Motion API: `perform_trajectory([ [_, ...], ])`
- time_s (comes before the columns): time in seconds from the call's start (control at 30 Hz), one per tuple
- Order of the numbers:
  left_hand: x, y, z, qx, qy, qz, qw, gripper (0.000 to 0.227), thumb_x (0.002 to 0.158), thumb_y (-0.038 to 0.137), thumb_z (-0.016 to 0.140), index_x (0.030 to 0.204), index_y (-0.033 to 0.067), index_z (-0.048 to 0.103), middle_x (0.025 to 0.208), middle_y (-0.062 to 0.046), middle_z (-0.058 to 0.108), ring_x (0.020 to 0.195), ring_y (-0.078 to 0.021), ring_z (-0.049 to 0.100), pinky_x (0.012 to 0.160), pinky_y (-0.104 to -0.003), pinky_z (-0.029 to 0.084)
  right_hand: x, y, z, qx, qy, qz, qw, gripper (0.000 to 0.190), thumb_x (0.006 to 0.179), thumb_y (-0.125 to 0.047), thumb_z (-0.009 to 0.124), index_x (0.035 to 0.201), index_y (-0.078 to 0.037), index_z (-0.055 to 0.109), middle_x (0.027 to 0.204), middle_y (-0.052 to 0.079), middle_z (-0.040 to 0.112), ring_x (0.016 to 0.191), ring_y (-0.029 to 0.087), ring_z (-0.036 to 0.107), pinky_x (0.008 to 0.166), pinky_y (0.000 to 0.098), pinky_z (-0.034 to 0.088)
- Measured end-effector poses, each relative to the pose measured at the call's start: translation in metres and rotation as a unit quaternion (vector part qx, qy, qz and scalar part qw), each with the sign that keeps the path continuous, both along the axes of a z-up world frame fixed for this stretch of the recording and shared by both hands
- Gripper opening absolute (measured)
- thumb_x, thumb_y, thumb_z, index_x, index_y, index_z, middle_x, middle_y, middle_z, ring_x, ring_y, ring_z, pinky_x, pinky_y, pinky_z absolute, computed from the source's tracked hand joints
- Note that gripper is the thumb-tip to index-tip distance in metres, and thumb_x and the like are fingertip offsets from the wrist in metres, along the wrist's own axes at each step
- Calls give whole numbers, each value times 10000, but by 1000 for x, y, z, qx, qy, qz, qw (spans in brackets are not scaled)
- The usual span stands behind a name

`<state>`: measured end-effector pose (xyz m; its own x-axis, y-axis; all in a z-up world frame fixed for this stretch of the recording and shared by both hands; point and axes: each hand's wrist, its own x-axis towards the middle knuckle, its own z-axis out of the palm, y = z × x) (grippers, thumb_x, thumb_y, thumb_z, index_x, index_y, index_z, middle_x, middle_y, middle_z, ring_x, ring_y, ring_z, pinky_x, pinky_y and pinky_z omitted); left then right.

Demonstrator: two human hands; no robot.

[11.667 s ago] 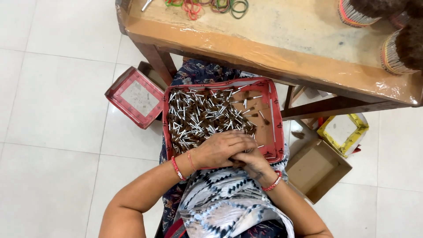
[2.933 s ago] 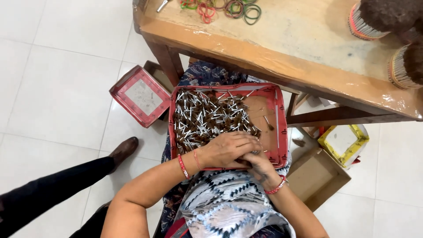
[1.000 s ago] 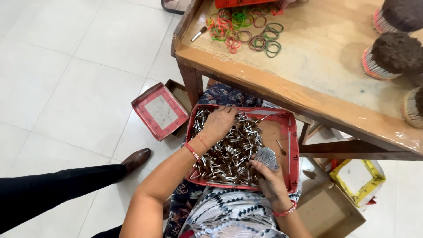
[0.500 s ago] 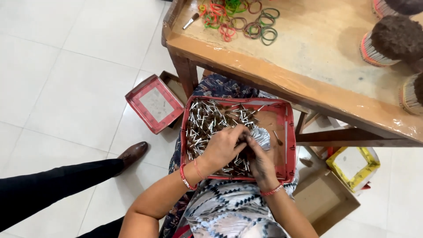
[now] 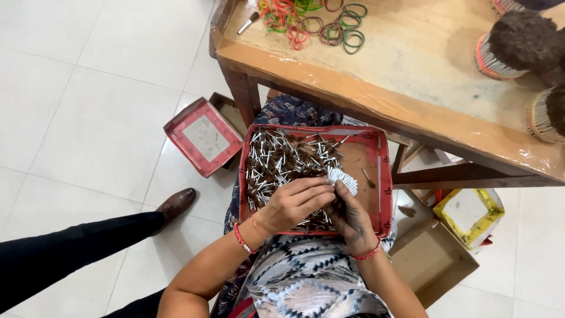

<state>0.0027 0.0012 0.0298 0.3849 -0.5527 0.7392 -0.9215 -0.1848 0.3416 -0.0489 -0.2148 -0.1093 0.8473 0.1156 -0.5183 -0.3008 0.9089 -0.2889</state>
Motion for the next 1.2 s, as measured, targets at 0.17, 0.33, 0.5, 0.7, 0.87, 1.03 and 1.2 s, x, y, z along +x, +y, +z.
perform_trajectory([
  [0.17,-16,-5,-4,-76,149,30,985,292,906,98,780,1142,-12,648,1147,-132,682,1067,-311,682,920,-397,585,3,3,15,-28,-67,8,997,306,971,-116,717,1234,24,651,1045,95,723,957,181,706,841,303,595],
  [0.33,-21,-3,-24,-72,311,68,945,177,940,92,766,1084,32,682,1013,-96,711,912,-261,720,796,-361,584,3,8,29,-12,-58,-24,998,329,952,-85,722,1245,40,640,1048,94,722,975,186,714,895,305,602],
  [0.5,-4,6,0,-44,323,58,944,155,939,104,745,1085,50,738,954,-94,687,851,-255,705,756,-355,566,-5,7,51,-253,-135,36,957,341,954,-9,732,1267,36,605,1131,120,708,1016,213,696,901,364,596],
  [0.7,5,-2,-1,-10,321,20,947,160,985,109,691,1133,60,726,1012,-100,647,920,-254,690,814,-355,576,-5,15,61,-196,-105,76,972,382,899,-39,731,1266,-18,626,1119,85,716,1012,204,713,902,361,610],
  [0.87,4,2,12,-25,280,-23,960,570,939,268,745,1421,47,537,1312,-162,571,1210,-326,605,1040,-401,520,-7,9,43,-182,-112,70,974,418,913,-52,757,1304,-21,613,1112,74,703,995,197,690,844,349,587],
  [1.03,6,1,4,52,153,-54,985,992,785,408,820,1564,31,336,1573,-201,456,1466,-375,453,1227,-464,380,-8,13,48,-163,-113,86,976,478,853,-61,733,1303,-72,574,1071,59,695,966,192,700,838,362,624],
  [1.2,4,2,-25,62,112,-40,991,899,851,416,819,1588,118,399,1556,-88,527,1441,-276,532,1263,-432,432,-14,-21,-40,-177,-80,125,973,439,950,-122,702,1361,-44,569,1126,89,681,973,199,647,766,339,554],
])
